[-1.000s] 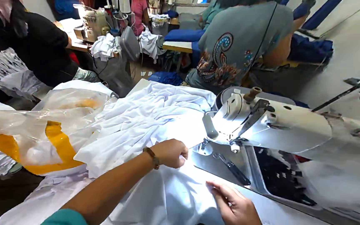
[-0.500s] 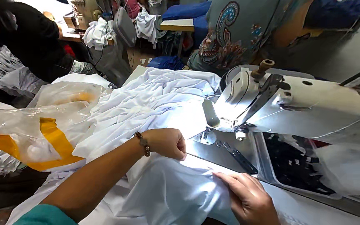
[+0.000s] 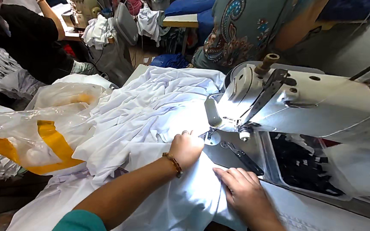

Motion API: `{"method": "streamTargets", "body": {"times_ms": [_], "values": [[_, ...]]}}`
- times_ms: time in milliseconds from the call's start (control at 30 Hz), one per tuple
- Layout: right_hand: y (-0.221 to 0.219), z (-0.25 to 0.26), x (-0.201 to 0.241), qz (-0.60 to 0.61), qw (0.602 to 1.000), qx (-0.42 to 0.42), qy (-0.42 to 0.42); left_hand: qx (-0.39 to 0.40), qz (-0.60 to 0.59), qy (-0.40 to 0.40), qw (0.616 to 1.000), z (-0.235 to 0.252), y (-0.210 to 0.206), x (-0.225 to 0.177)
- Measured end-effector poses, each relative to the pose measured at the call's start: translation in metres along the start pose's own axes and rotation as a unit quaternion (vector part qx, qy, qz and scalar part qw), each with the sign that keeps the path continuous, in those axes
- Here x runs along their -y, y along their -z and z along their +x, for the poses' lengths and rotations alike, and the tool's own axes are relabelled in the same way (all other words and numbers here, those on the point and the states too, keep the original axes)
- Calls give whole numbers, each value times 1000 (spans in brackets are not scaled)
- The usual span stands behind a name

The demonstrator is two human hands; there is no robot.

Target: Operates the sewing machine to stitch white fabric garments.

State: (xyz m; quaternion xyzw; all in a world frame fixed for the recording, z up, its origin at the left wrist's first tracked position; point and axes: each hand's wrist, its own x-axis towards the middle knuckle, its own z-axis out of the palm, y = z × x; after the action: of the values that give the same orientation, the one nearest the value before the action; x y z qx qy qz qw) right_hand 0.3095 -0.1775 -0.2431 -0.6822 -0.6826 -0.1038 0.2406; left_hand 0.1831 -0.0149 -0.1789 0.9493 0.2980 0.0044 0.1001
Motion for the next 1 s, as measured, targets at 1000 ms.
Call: {"method": "streamTargets", "body": {"times_ms": [1000], "values": [[-7,-12,-6,0,999,-22,34,-120,-96,-2,988,-21,-60,5]]}}
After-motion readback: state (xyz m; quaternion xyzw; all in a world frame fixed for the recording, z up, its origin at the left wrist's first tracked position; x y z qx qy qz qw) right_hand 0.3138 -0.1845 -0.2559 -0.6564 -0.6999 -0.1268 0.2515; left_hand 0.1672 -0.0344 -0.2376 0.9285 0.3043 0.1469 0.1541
